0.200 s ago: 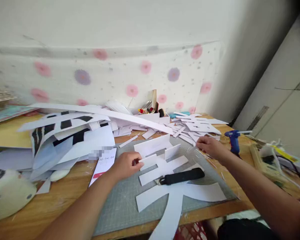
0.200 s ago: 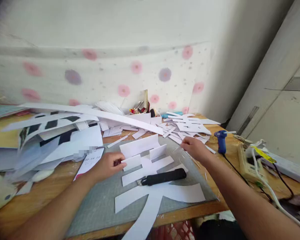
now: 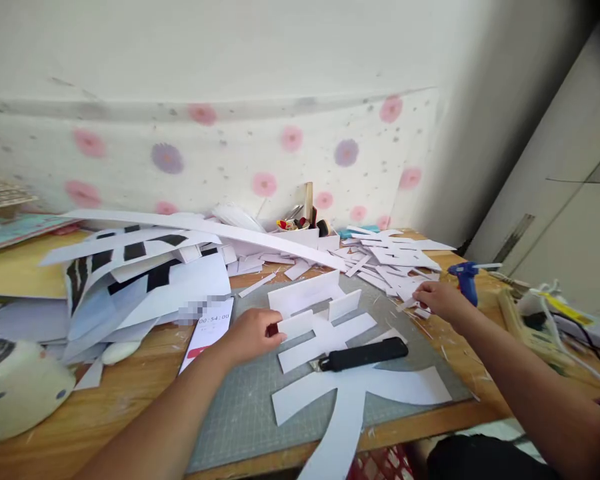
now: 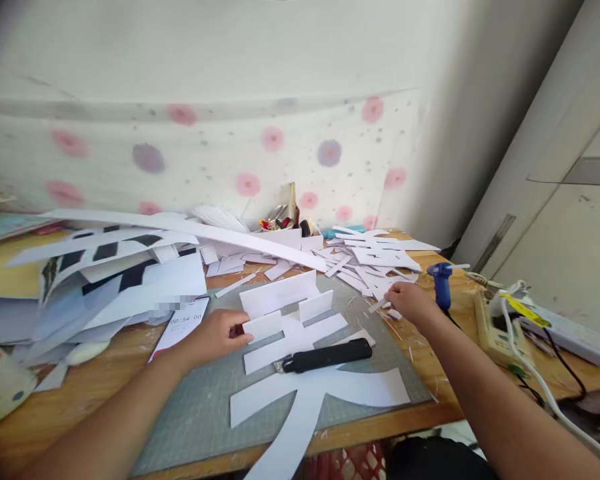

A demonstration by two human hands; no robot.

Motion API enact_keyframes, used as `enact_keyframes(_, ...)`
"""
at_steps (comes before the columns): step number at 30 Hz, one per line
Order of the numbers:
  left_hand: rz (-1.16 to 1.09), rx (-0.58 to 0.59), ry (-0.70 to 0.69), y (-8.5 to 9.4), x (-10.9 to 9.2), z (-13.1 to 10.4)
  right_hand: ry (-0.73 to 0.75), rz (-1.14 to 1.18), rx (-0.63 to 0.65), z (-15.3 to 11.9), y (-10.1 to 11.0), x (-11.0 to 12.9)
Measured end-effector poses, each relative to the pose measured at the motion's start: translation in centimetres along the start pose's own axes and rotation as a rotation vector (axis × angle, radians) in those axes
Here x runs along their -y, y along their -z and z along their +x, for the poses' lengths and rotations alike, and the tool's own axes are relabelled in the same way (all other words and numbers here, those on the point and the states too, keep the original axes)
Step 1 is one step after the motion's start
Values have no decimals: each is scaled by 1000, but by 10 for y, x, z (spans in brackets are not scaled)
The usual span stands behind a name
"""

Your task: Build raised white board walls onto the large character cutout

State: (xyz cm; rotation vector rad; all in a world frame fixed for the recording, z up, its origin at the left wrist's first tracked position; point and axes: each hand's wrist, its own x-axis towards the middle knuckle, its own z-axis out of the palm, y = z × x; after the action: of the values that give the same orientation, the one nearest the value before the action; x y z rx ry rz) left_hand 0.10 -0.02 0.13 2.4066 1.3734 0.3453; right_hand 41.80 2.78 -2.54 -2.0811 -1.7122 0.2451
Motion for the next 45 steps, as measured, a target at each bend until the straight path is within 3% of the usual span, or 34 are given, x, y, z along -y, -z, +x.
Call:
enact_keyframes(4, 5, 21, -17, -1, 1, 0, -56, -102, 73, 2, 1, -11)
enact_keyframes(11, 34, -1, -31, -1, -2, -3, 22, -245, 140, -2, 13, -13)
enact_keyframes(15, 39, -7, -17, -1, -3, -3, 253, -184, 43, -21, 17, 24)
enact_keyframes(16, 40, -10, -15, -1, -3, -3, 321, -144, 71, -30, 17, 39)
enact_keyframes(21, 30, -30, -10, -3, 2, -1, 674, -64, 516, -81, 22, 107)
enact_keyframes(23, 23, -30, -3, -3, 4, 0, 727, -114, 602, -93, 23, 121)
enact_keyframes(32, 19, -26, 16, -4, 6, 3, 730, -219, 524, -93, 11, 121)
enact_keyframes(38, -19, -13, 30, -6, 9, 4, 799, -245, 543, -89, 8, 121)
enact_keyframes(42, -86, -9, 35, -4, 13, 3, 789, -132, 476, -85, 18, 112)
enact_keyframes(45, -131, -23, 37, -3, 15, 3, 651, 63, 333, -76, 25, 95)
